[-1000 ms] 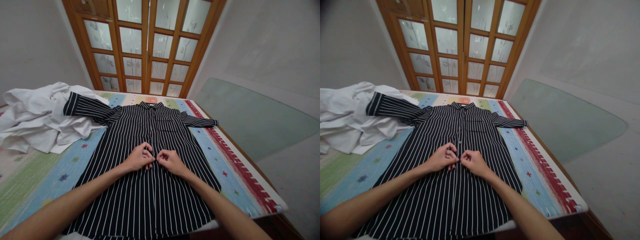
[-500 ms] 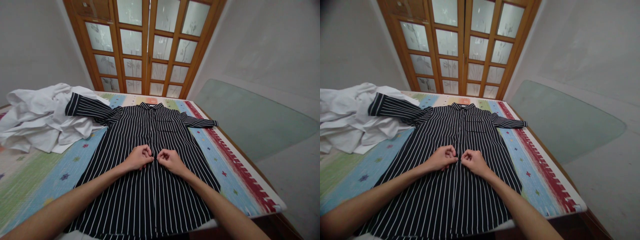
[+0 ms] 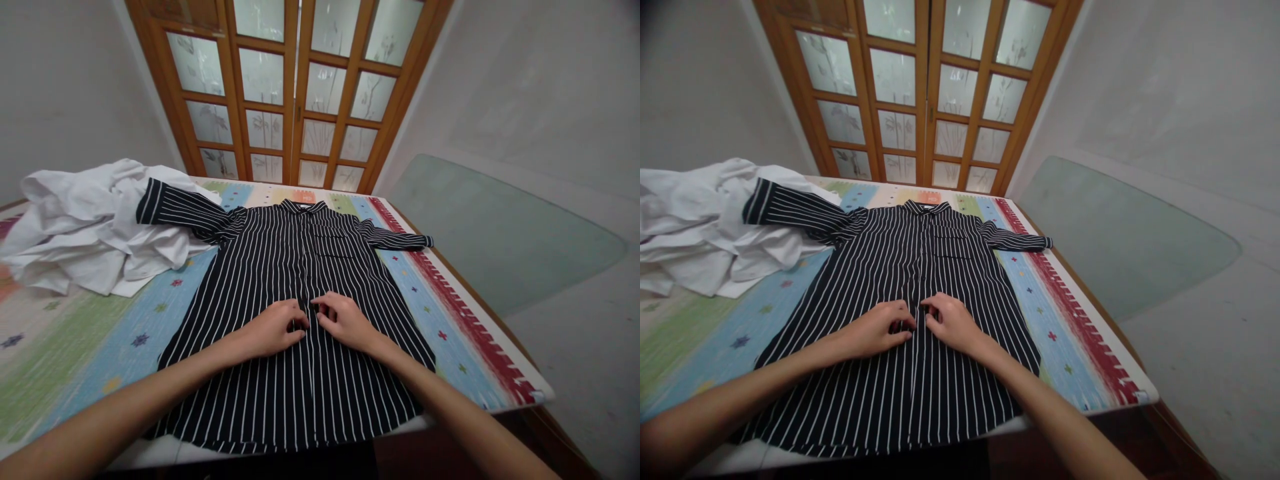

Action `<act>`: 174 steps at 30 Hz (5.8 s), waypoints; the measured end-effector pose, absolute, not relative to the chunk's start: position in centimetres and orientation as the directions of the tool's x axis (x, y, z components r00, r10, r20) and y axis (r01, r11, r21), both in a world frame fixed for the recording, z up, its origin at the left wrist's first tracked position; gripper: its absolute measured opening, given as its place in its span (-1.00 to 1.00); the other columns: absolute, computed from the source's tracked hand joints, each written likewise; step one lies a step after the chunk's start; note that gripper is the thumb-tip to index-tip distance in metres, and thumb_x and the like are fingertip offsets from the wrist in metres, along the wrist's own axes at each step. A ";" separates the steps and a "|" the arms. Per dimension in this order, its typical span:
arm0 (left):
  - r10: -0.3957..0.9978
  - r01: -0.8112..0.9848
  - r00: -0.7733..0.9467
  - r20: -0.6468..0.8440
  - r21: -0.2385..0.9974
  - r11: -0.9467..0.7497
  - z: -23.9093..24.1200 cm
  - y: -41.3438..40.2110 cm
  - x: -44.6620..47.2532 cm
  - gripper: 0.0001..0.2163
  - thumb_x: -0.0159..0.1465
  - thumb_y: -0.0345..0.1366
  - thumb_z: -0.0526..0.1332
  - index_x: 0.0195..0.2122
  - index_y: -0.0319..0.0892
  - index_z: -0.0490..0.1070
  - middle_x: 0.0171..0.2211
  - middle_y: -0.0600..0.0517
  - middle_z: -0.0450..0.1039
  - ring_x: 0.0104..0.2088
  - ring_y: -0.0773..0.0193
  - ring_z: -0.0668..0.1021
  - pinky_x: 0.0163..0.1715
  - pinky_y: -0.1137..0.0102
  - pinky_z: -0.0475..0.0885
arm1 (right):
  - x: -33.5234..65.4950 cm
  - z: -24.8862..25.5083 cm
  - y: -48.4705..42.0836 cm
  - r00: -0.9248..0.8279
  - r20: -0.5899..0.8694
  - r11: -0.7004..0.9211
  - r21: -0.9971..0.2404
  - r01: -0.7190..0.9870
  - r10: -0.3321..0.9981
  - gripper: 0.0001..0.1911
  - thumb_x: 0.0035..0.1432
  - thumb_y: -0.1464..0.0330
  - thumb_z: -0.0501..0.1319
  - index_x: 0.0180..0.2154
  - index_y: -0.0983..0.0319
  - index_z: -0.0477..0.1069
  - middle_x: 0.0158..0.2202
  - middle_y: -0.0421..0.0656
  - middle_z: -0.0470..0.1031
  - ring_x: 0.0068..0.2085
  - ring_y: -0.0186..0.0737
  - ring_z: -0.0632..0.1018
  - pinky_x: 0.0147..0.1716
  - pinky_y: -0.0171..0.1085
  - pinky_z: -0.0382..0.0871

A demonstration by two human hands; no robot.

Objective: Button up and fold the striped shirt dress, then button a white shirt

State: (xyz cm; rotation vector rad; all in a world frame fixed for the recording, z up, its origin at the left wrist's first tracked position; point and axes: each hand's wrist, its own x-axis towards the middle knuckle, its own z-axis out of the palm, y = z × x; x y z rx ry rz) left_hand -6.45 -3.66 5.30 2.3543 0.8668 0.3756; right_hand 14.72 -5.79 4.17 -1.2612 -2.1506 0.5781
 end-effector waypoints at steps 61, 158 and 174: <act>0.848 0.218 0.525 -0.073 0.975 -0.051 3.9 -4.6 -4.8 -0.82 0.12 -0.22 0.27 -0.36 -0.23 0.51 -0.56 0.11 0.43 -0.55 0.40 0.44 -0.48 0.43 0.39 | 15.0 2.8 -6.5 -0.276 -0.009 0.054 -0.974 0.220 0.961 -0.75 0.00 0.18 0.31 -0.43 0.24 0.40 -0.59 -0.29 0.39 -0.67 -0.44 0.34 -0.67 -0.40 0.22; 0.276 0.226 0.944 0.179 0.256 -0.940 5.9 -12.0 -8.0 -0.89 0.24 -0.26 0.26 -0.34 -0.19 0.41 -0.33 0.00 0.43 -0.30 0.22 0.45 -0.19 0.31 0.39 | 16.7 7.4 -12.2 -0.709 -0.280 0.363 -0.704 0.610 0.648 -0.70 0.05 0.19 0.36 -0.27 0.29 0.52 -0.54 -0.27 0.44 -0.53 -0.40 0.43 -0.47 -0.40 0.26; 0.109 0.064 0.987 0.116 0.342 -0.937 6.2 -11.9 -7.8 -0.92 0.20 -0.33 0.27 -0.29 -0.13 0.41 -0.39 0.06 0.52 -0.39 0.24 0.55 -0.35 0.34 0.41 | 13.2 8.1 -14.3 -0.756 -0.296 0.667 -0.357 0.655 0.584 -0.82 0.04 0.29 0.24 -0.41 0.27 0.55 -0.55 -0.18 0.53 -0.58 -0.30 0.42 -0.57 -0.32 0.06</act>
